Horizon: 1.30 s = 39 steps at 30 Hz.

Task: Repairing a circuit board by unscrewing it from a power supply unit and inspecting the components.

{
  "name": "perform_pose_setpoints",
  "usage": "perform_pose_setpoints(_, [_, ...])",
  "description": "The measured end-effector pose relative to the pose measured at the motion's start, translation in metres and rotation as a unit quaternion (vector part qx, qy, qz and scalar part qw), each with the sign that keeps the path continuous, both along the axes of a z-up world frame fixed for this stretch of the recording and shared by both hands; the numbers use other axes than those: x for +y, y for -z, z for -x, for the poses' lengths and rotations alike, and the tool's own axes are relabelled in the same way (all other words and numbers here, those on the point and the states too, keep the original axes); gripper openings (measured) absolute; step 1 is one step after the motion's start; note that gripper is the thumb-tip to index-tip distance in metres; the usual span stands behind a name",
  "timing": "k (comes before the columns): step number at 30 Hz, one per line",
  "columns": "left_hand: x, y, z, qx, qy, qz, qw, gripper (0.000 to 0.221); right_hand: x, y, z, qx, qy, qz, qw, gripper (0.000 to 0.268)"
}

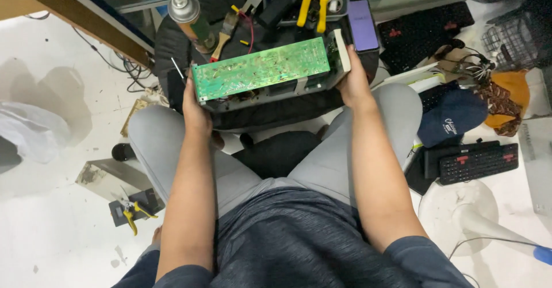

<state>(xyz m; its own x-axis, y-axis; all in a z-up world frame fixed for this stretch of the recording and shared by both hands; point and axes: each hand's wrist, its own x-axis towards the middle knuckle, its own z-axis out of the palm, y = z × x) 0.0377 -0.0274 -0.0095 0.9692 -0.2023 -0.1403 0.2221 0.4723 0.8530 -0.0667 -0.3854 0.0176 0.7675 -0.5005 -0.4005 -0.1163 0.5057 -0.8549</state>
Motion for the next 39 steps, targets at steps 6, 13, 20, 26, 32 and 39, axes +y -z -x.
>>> perform_pose_setpoints(6, [0.001,-0.007,0.005,-0.009,-0.009,-0.001,1.000,0.054,0.014,-0.029,0.005,0.033,-0.019,-0.009,0.999,0.086])
perform_pose_setpoints(13, [-0.004,-0.018,0.010,-0.016,-0.019,-0.008,1.000,0.058,0.006,-0.011,0.013,-0.011,-0.077,0.023,0.997,0.084])
perform_pose_setpoints(20, [0.000,0.002,0.000,0.009,-0.060,-0.045,0.997,0.064,0.012,-0.011,0.012,0.017,-0.098,0.042,0.994,0.079])
perform_pose_setpoints(26, [0.006,-0.012,0.000,-0.011,-0.028,-0.058,0.998,0.068,0.002,0.006,0.002,0.049,-0.060,0.031,0.996,0.080])
perform_pose_setpoints(32, [0.016,0.022,-0.020,-0.036,-0.013,-0.107,0.993,0.058,-0.005,0.010,-0.013,0.027,-0.040,0.022,0.999,0.076])
perform_pose_setpoints(39, [-0.003,-0.105,0.069,-0.223,-0.223,-0.346,0.883,0.048,0.067,-0.114,0.020,-0.067,0.053,0.389,0.917,0.068])
